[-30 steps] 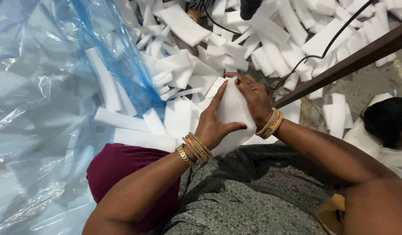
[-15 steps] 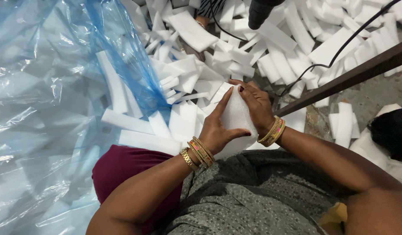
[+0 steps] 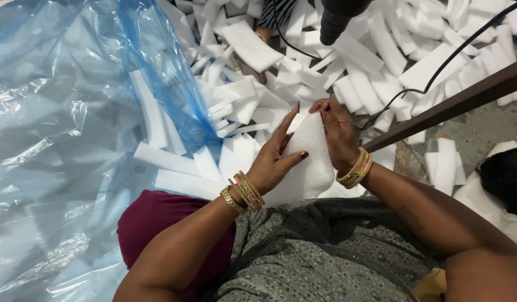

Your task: The person sits on the floor and repeatedly picks up white foam pieces from a pile. They fold each piece in half and place it into a large blue plastic bag. The process is repeated continuously throughout the clip.

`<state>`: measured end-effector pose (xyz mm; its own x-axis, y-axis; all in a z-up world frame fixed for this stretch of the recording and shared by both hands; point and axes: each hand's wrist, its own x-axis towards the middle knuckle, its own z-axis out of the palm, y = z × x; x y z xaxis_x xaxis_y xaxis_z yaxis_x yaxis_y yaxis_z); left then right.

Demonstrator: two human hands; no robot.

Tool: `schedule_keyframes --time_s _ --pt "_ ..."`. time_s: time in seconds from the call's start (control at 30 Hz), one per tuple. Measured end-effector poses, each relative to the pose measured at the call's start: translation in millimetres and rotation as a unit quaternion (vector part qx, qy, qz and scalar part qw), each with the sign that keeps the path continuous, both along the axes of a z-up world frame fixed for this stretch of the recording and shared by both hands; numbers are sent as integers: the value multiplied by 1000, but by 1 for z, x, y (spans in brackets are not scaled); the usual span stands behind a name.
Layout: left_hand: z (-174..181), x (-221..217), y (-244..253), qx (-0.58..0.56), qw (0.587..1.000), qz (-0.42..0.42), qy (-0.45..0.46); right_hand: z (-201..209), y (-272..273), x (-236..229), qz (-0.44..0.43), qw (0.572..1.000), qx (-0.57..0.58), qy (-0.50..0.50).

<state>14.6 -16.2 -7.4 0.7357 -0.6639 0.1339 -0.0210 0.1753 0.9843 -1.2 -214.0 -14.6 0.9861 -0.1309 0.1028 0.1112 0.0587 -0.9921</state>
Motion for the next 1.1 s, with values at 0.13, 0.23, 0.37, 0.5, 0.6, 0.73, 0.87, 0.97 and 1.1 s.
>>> schedule_keyframes --time_s 0.13,0.23,0.37,0.5,0.6,0.73,0.87,0.97,1.1 --pt "5 1 3 -9 997 -22 75 16 6 -6 -6 996 -88 -8" --pt "7 -1 4 -25 998 -20 53 16 10 -7 -24 998 -55 2" --pt "8 -1 4 -21 999 -11 44 13 10 -10 -60 993 -99 -6" --pt "7 1 2 -1 999 -3 36 12 7 -7 -78 989 -129 2" --pt "6 11 -3 31 998 6 50 7 0 9 -67 995 -69 -17" --pt "13 44 -23 46 998 44 -5 3 -19 48 -48 992 -91 -74" --pt "25 84 -42 14 996 37 76 12 -34 98 6 977 213 18" --pt "28 105 -53 -7 995 65 72 27 -37 117 42 964 260 14" --pt "23 111 -58 -5 996 79 41 34 -38 126 65 967 248 1"
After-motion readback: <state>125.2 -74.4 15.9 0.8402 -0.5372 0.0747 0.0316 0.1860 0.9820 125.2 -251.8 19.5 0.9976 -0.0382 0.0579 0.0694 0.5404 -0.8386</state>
